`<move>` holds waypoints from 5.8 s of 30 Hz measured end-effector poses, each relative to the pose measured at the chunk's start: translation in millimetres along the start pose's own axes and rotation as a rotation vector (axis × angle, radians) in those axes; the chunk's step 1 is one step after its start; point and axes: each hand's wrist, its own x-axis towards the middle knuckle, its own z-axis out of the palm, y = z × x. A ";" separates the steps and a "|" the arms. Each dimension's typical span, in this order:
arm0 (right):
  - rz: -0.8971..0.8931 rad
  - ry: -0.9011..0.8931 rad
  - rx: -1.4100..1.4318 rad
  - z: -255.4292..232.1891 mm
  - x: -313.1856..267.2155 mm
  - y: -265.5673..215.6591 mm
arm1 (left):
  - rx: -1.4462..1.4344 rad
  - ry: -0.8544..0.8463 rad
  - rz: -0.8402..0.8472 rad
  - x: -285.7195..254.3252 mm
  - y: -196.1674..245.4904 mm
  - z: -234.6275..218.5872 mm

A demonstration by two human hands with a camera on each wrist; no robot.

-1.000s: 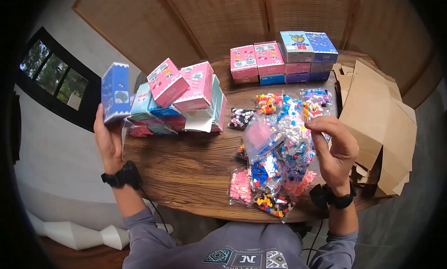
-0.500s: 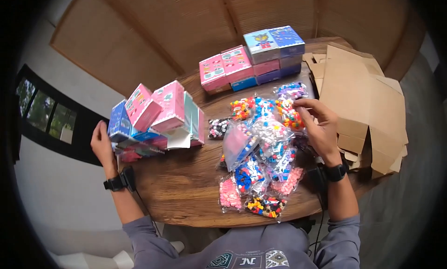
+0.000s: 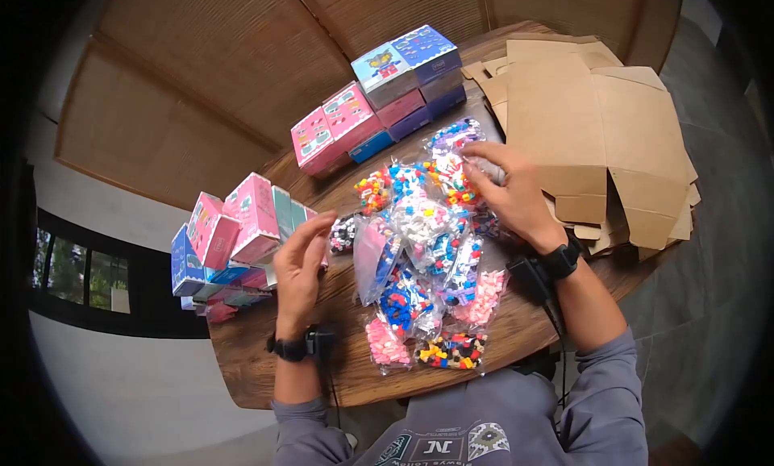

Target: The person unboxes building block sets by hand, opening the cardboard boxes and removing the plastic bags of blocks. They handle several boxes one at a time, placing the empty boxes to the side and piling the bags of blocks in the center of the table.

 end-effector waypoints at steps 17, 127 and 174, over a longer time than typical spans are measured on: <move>0.116 -0.139 -0.087 -5.3 2.4 -12.1 | -0.359 0.118 -0.062 16.0 -78.0 27.3; -0.315 -0.494 -0.042 55.2 38.0 -131.9 | -0.913 0.038 0.038 11.9 -86.4 28.8; -0.679 -0.420 -0.330 63.0 35.8 -129.5 | -0.938 0.020 -0.001 12.4 -86.5 29.4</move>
